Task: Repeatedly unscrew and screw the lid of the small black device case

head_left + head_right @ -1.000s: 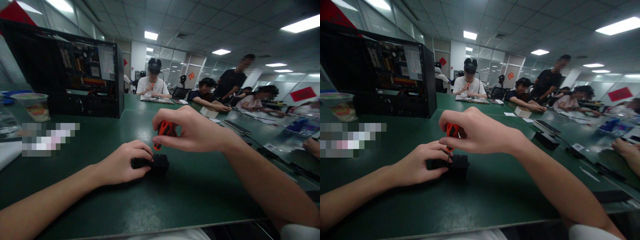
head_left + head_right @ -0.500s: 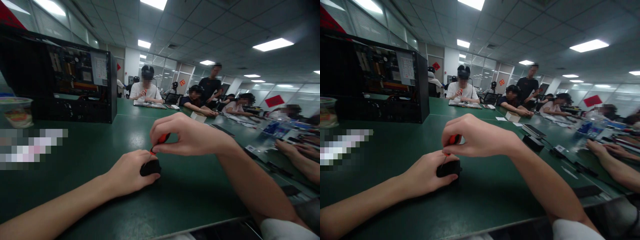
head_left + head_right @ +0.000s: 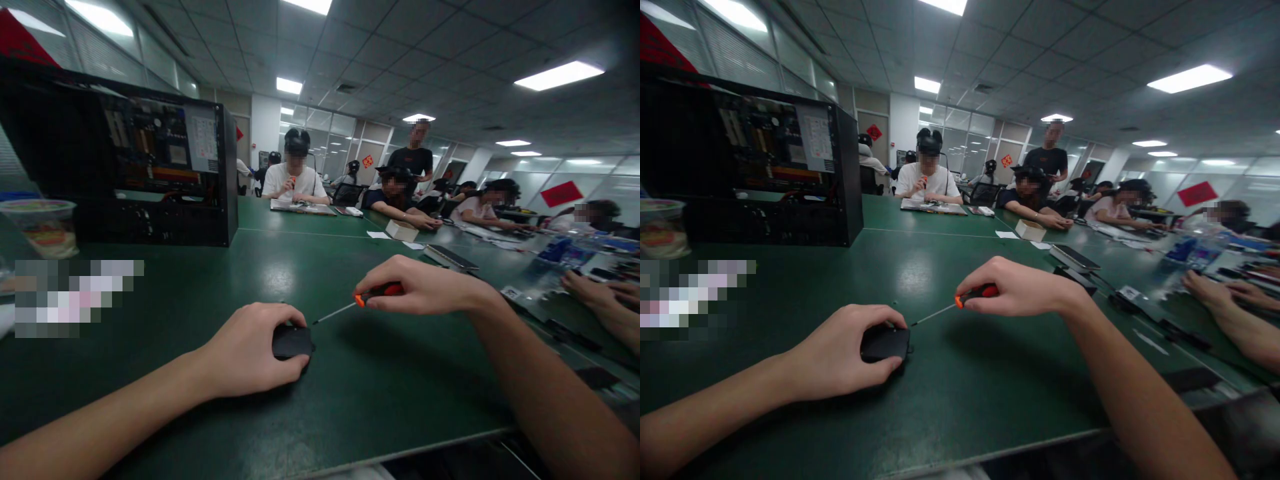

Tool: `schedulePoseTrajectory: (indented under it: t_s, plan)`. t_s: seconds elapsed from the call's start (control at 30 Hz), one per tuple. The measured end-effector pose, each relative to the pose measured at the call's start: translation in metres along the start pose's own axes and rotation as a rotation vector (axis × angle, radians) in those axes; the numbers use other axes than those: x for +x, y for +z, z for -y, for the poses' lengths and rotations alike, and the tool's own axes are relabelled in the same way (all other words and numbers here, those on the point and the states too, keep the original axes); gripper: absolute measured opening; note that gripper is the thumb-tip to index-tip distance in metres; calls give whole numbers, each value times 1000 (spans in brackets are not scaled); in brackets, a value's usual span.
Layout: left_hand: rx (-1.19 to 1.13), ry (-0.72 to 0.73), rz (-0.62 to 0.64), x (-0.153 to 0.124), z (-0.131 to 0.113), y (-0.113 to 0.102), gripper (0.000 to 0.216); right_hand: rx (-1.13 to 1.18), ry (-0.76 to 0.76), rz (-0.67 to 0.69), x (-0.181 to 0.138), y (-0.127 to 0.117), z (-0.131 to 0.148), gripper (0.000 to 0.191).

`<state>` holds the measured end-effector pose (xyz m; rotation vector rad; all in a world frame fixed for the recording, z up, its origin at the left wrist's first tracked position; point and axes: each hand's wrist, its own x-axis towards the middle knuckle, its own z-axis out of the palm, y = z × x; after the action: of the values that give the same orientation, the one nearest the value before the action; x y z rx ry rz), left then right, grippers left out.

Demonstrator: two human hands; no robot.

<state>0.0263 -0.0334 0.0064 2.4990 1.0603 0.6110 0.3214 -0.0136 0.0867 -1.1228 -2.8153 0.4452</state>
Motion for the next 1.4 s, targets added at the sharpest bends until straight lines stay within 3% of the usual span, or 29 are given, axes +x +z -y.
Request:
schedulePoseTrajectory:
  t_s: [0.2,0.9,1.0,1.17,1.4]
  plan:
    - [1,24,19,1,3,2,40,45,34,-45,3,13,-21,47]
    - [-16,67,21,3,8,6,36,130,-43,-62,6,23,-27,42]
    - [-1,38,23,4,8,5,35,37,-112,-111,9,32,-25,39]
    - [8,5,46,4,9,6,36,-358,-219,-170,14,50,-11,27]
    - [-9,34,38,2,10,5,40,-34,-201,-59,22,50,-23,34]
